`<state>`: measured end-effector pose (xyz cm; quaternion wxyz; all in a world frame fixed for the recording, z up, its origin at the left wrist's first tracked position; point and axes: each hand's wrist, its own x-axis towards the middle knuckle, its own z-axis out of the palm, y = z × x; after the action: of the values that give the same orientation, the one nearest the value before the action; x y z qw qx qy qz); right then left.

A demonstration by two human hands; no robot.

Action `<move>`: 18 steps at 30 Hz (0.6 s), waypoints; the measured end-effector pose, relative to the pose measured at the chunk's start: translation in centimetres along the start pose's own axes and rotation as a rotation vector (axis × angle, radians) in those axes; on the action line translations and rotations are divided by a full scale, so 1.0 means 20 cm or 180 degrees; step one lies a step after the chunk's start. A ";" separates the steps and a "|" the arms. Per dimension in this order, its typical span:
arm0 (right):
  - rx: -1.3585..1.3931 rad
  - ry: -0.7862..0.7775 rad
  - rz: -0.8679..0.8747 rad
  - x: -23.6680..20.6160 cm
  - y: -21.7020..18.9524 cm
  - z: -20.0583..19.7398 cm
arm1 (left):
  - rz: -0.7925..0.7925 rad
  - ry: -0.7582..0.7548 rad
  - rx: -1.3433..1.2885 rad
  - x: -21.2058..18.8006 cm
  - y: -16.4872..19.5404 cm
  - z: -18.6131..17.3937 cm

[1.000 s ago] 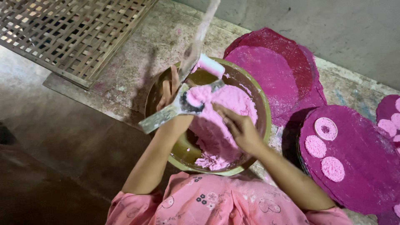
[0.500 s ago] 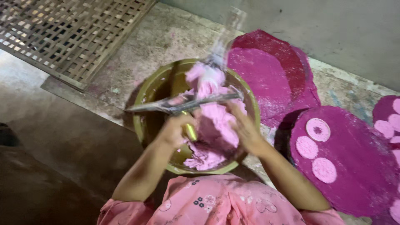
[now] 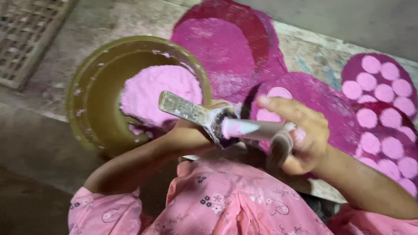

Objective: The person scoops pink paste from a large basin into a handheld wooden press, then squeezes the press over a board to deposit round paste discs, repeating the cycle and placing each finished disc onto the boards alongside others.

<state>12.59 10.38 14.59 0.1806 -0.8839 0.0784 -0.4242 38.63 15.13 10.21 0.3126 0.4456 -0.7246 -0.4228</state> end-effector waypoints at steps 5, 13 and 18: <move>-0.0547 -0.0115 -0.0181 -0.17 0.00 -0.13 | 0.1514 -0.0077 0.1115 0.25 0.00 0.34; 0.1470 -0.0776 0.2357 -0.44 0.19 -0.68 | -0.0242 -0.0957 0.0227 0.75 0.09 0.44; 0.3297 -0.1131 0.3431 -0.79 0.40 -0.89 | 0.1261 -0.1047 -0.1634 1.02 0.04 0.39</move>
<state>-10.99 3.10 10.31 0.7633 -0.5810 0.2595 -0.1117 23.50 -0.63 8.89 0.3694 0.1295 -0.7076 -0.5883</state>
